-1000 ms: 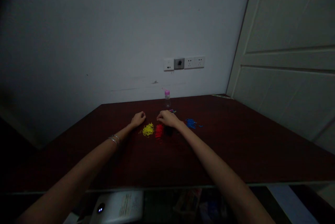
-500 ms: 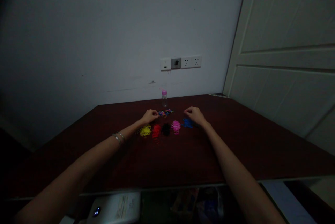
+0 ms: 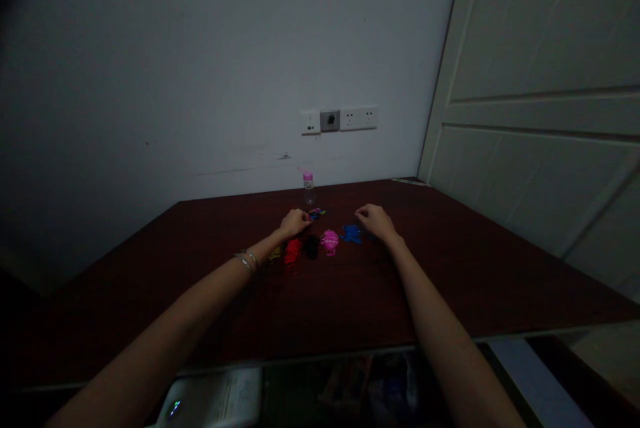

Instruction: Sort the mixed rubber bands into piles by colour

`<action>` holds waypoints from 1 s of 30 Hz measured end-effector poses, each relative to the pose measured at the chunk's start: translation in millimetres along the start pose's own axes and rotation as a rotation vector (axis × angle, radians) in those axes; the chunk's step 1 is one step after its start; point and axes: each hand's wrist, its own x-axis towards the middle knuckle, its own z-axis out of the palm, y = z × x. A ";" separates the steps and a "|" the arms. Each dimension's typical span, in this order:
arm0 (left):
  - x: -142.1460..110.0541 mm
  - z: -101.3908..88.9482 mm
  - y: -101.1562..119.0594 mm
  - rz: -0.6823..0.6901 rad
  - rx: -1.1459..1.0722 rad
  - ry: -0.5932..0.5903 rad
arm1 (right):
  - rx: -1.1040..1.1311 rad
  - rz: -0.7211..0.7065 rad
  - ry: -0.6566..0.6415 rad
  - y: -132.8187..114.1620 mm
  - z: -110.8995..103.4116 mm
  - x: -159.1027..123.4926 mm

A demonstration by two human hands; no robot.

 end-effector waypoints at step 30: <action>-24.5 -97.4 -25.5 0.321 -0.330 -0.133 | -0.134 -0.004 -0.081 -12.6 -3.0 -7.3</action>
